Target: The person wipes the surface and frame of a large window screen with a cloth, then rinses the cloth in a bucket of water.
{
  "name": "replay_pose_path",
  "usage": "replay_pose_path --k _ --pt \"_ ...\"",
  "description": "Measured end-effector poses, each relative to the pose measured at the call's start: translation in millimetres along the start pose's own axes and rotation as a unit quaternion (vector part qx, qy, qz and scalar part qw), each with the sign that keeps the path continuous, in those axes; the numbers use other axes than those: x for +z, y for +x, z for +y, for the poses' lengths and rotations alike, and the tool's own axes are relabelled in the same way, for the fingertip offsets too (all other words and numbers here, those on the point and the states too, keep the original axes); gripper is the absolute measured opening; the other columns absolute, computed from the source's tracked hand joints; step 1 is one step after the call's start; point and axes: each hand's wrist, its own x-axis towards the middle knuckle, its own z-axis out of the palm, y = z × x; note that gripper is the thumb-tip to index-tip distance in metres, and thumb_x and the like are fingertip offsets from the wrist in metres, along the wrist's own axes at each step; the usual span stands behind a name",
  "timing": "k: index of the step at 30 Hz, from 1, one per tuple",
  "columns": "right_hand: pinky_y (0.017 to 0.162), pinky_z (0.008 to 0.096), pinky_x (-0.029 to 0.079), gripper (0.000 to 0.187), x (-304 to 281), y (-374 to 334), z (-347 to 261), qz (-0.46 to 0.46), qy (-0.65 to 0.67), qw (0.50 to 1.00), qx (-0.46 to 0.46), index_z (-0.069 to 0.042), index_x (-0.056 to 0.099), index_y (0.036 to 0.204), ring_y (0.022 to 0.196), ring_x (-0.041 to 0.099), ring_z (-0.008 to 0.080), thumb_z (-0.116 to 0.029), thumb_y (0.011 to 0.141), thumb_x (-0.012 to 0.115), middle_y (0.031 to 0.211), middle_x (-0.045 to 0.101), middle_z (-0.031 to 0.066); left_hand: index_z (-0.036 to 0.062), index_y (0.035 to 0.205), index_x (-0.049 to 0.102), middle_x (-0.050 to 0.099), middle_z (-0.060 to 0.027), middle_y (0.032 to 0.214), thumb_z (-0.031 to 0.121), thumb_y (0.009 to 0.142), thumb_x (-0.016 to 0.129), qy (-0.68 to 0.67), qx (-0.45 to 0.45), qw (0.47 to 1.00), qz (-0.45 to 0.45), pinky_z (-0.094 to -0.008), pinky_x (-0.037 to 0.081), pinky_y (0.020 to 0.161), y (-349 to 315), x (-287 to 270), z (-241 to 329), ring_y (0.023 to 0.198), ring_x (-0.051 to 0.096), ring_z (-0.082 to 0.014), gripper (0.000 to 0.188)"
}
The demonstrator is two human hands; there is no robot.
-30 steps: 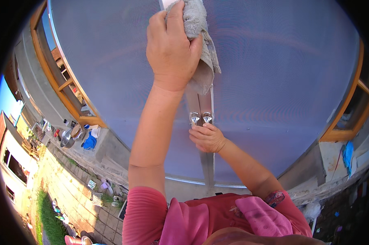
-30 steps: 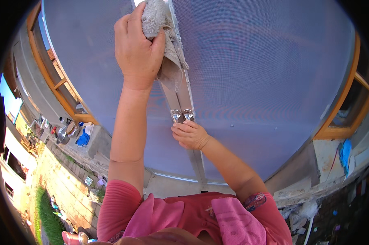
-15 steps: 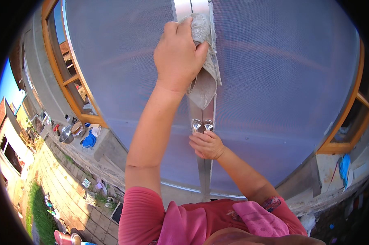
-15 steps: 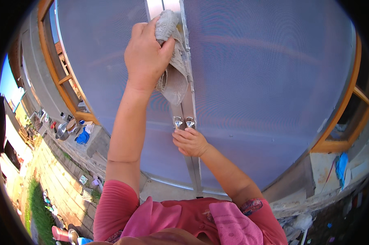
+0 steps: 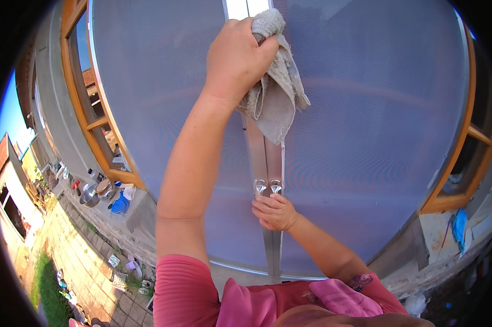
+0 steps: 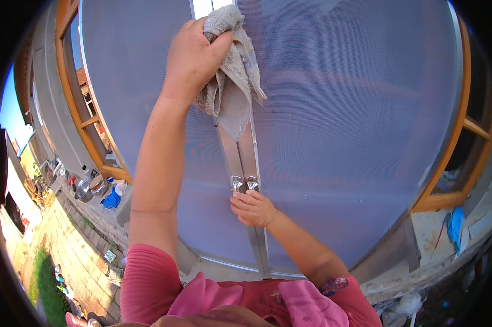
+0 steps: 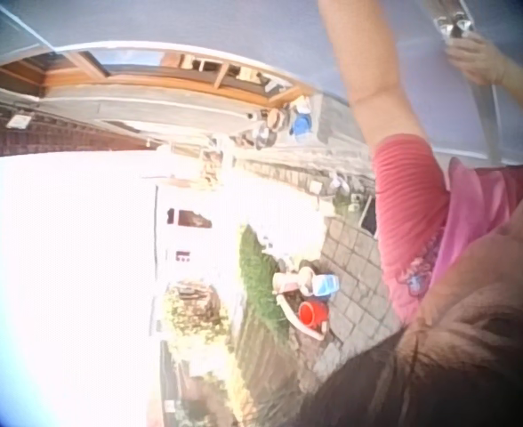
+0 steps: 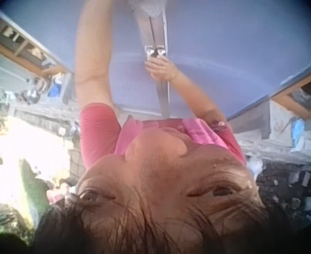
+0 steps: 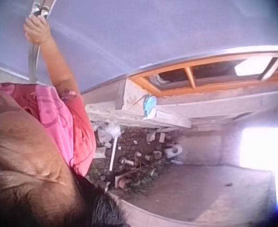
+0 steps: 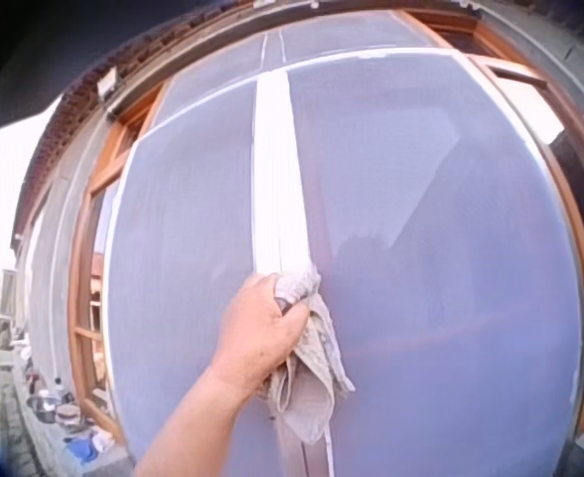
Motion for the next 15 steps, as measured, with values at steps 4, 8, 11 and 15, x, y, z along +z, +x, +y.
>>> replay_pose_path --k 4,8,11,15 --pt "0.110 0.0386 0.036 0.035 0 -2 0 0.007 -0.001 1.000 0.001 -0.022 0.068 0.105 0.134 0.047 0.0141 -0.030 0.072 0.077 0.131 0.061 -0.0062 0.0029 0.116 0.062 0.064 -0.0225 0.106 0.027 0.092 0.062 0.054 0.014 0.989 0.137 -0.0493 0.051 0.091 60 -3 9 0.106 0.063 -0.0412 0.034" --pt "0.110 0.0387 0.035 0.035 4 -1 -1 0.003 0.007 1.000 0.002 -0.022 0.068 0.105 0.134 0.046 0.0139 -0.030 0.072 0.077 0.131 0.060 -0.0063 0.0039 0.119 0.064 0.064 -0.0247 0.112 0.029 0.090 0.061 0.111 -0.011 0.975 0.193 -0.0510 0.051 0.094 116 11 -17 0.108 0.062 -0.0448 0.038" --pt "0.110 0.0387 0.035 0.035 0 3 0 -0.003 0.011 1.000 0.005 -0.021 0.067 0.104 0.134 0.046 0.0139 -0.030 0.072 0.077 0.132 0.060 -0.0062 0.0025 0.113 0.069 0.067 -0.0280 0.107 0.030 0.088 0.061 0.188 0.002 0.977 0.097 -0.0522 0.053 0.090 134 2 -11 0.102 0.065 -0.0463 0.039" --pt "0.110 0.0387 0.034 0.033 2 -3 4 -0.021 0.011 1.000 0.013 -0.021 0.067 0.103 0.134 0.046 0.0140 -0.030 0.072 0.075 0.131 0.060 -0.0061 -0.0006 0.103 0.071 0.070 -0.0312 0.097 0.029 0.085 0.060 0.172 0.011 0.984 0.050 -0.0527 0.055 0.085 110 10 -4 0.093 0.068 -0.0467 0.036"
